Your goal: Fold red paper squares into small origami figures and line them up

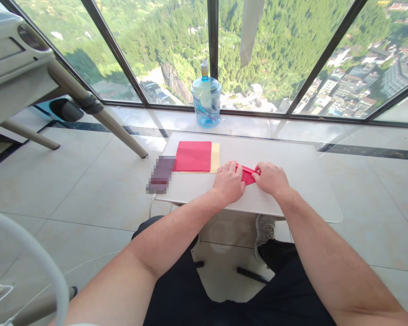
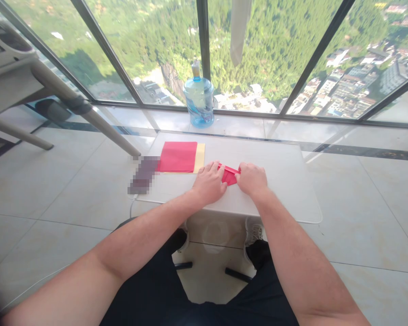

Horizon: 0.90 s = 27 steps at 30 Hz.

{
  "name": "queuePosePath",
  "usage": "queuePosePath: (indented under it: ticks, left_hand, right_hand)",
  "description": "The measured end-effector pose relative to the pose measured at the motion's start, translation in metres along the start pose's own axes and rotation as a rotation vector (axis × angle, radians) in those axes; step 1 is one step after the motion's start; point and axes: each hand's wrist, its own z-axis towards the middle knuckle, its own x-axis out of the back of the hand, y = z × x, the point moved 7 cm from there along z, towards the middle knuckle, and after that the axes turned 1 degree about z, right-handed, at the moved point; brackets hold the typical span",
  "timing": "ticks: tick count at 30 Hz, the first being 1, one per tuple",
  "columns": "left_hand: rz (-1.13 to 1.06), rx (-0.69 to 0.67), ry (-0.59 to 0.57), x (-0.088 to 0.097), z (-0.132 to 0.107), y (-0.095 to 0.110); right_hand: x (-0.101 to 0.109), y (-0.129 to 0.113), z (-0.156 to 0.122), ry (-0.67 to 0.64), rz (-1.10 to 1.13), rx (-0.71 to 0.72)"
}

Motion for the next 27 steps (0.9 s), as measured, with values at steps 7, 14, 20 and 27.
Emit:
queuePosePath:
  ticks: [7, 14, 20, 27]
  left_hand:
    - [-0.082, -0.14, 0.044, 0.0, 0.0, 0.013]
    - [-0.131, -0.113, 0.065, 0.005, 0.009, 0.008]
    - [-0.481, 0.039, 0.129, 0.017, 0.022, -0.015]
    - [-1.331, 0.365, 0.184, 0.009, 0.03, -0.031]
  right_hand:
    - [0.006, -0.011, -0.003, 0.091, -0.049, 0.145]
    - [0.022, -0.015, -0.007, 0.26, 0.281, 0.169]
    - [0.021, 0.009, 0.002, 0.279, 1.003, 0.012]
    - [0.011, 0.004, 0.007, 0.19, 1.41, 0.002]
